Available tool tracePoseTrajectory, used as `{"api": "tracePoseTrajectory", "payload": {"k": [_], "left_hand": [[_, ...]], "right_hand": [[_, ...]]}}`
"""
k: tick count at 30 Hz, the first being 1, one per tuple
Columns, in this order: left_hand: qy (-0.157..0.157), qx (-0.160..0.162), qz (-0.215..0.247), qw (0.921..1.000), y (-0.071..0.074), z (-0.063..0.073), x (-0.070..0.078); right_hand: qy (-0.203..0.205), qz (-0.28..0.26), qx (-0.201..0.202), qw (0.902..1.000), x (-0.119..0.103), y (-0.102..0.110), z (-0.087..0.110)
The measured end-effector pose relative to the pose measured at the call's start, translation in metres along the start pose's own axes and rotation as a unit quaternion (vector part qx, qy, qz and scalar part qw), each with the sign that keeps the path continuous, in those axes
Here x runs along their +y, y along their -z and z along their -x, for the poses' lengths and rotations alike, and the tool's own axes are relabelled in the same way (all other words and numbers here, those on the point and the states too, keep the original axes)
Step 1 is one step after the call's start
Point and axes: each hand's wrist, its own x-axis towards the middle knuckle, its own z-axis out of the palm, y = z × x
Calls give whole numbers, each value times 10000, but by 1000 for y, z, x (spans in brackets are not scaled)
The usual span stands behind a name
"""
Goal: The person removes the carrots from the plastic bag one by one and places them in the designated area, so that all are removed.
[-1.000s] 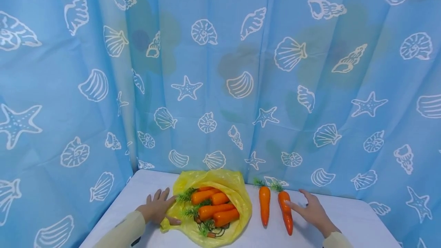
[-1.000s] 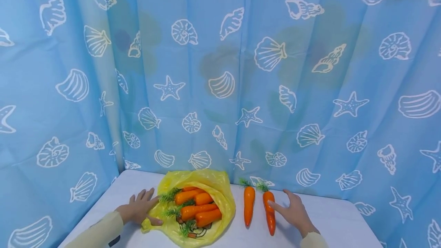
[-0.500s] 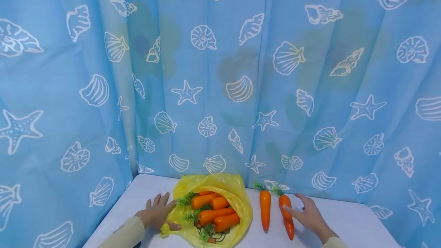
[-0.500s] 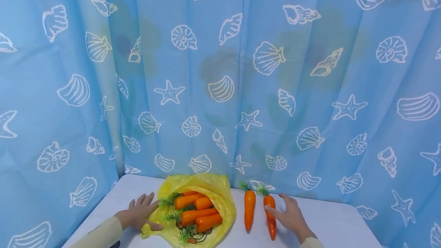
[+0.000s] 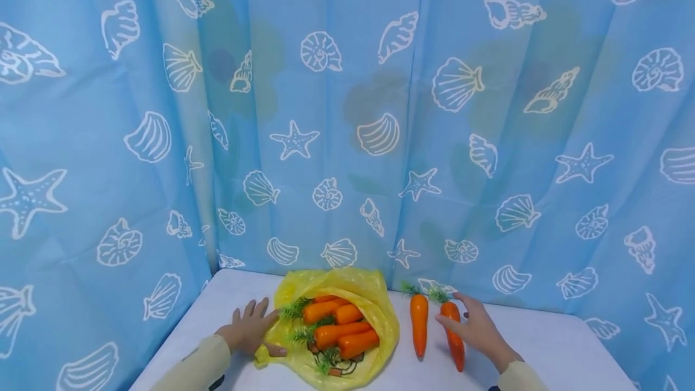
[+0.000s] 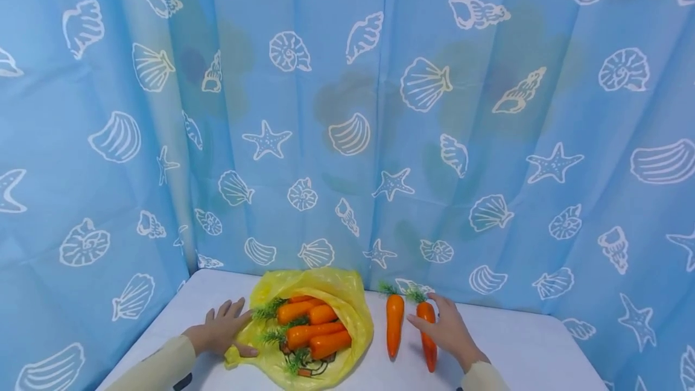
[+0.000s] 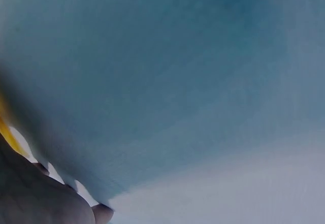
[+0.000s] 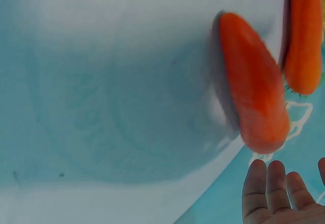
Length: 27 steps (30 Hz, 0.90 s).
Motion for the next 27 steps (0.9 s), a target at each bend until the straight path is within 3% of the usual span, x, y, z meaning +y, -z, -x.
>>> {"api": "tracePoseTrajectory", "payload": {"k": [16, 27], "left_hand": [[115, -151, 72, 9998, 1, 3, 0], [-19, -157, 1, 9999, 5, 5, 5]], "right_hand": [[175, -116, -42, 9998, -20, -8, 7], [539, -225, -87, 9983, -34, -12, 13]]}}
